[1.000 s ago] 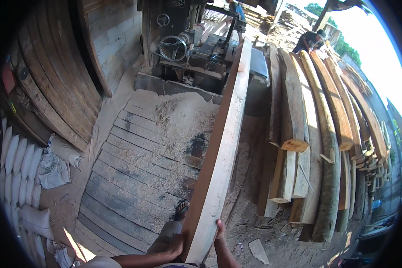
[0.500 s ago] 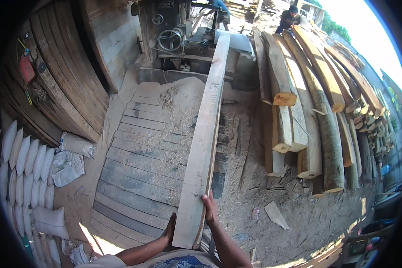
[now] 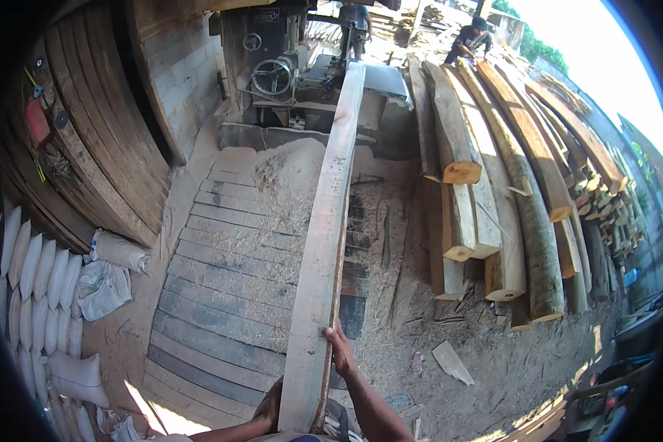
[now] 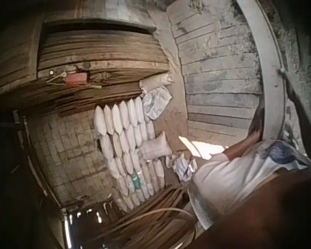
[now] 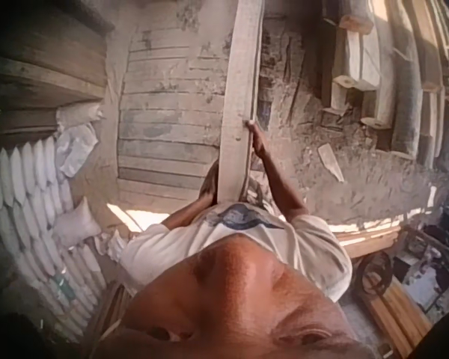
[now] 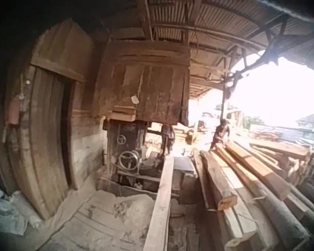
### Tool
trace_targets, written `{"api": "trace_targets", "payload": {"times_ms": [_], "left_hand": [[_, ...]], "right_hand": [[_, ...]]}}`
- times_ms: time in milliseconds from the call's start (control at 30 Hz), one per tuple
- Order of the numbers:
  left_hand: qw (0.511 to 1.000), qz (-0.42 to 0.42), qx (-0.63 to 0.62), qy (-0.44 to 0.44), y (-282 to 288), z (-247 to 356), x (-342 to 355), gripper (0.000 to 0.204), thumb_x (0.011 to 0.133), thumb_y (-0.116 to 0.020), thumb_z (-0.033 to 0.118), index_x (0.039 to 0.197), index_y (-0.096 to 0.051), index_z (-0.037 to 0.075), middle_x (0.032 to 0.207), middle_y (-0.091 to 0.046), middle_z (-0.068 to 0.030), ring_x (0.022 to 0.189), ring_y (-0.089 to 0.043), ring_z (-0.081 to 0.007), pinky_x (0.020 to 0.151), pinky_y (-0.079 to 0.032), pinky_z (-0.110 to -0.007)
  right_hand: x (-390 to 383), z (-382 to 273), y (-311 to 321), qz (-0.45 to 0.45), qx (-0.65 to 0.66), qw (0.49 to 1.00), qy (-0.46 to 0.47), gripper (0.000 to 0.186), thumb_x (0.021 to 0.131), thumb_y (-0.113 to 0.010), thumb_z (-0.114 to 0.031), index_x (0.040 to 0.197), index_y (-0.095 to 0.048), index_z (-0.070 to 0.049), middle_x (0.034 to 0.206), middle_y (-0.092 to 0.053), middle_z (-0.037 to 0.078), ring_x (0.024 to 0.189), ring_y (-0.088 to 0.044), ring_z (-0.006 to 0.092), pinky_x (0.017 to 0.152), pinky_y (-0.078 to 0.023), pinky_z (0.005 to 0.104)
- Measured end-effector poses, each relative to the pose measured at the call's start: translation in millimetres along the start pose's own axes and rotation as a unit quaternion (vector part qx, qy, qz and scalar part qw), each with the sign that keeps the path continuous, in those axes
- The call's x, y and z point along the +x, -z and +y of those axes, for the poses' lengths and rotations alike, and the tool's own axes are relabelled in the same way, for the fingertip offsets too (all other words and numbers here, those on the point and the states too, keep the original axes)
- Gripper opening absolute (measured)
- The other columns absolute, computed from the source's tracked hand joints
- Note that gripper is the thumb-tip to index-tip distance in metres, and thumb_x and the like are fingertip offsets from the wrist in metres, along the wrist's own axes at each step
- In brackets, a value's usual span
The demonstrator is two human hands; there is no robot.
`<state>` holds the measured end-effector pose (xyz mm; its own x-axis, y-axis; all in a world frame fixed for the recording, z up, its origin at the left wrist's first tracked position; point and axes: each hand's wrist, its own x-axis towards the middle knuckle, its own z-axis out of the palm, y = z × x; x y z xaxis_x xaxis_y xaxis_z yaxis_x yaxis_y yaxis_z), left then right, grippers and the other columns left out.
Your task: The person positions a large wooden plank on a table saw and pushes it through the blade to trim the edge.
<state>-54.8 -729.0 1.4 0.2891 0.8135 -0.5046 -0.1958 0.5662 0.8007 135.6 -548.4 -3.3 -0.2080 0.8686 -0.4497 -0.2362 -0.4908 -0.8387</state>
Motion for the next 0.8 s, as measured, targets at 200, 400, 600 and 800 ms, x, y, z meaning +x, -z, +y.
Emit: {"api": "trace_targets", "payload": {"times_ms": [200,400,600,800], "left_hand": [[0.995,0.028,0.088,-0.047,22,26,17,0.093,0.081,-0.048,0.072,0.146,-0.033,0.007,0.137,-0.049,-0.0202,0.124,-0.049,-0.0349,0.104,-0.037,-0.043],[0.988,0.031,0.137,-0.070,32,45,36,0.093,0.080,-0.049,0.071,0.146,-0.032,0.007,0.137,-0.050,-0.0214,0.124,-0.049,-0.0365,0.104,-0.036,-0.043],[0.987,0.026,0.141,-0.075,36,65,54,0.096,0.075,-0.056,0.064,0.148,-0.027,0.009,0.138,-0.048,-0.0235,0.126,-0.047,-0.0396,0.104,-0.035,-0.043],[0.987,0.011,0.140,-0.073,50,88,93,0.097,0.075,-0.056,0.060,0.150,-0.023,0.008,0.141,-0.045,-0.0234,0.127,-0.046,-0.0380,0.104,-0.035,-0.043]], "right_hand": [[42,-13,-1,-0.015,0.002,1.000,-0.020,0.091,0.091,-0.056,-0.047,0.153,-0.008,-0.002,0.153,-0.029,0.017,0.138,-0.033,0.0250,0.112,-0.027,0.0329],[64,-26,-4,-0.018,0.005,0.999,-0.028,0.092,0.091,-0.057,-0.047,0.153,-0.006,-0.001,0.153,-0.029,0.016,0.137,-0.033,0.0245,0.112,-0.027,0.0334],[75,-44,-17,0.001,-0.005,1.000,-0.027,0.074,0.092,-0.050,-0.050,0.147,-0.031,-0.004,0.134,-0.050,0.013,0.120,-0.051,0.0242,0.104,-0.039,0.0386],[114,-63,-18,0.011,0.016,1.000,-0.003,0.072,0.091,-0.050,-0.050,0.143,-0.035,-0.003,0.129,-0.053,0.014,0.118,-0.053,0.0251,0.102,-0.041,0.0396]]}}
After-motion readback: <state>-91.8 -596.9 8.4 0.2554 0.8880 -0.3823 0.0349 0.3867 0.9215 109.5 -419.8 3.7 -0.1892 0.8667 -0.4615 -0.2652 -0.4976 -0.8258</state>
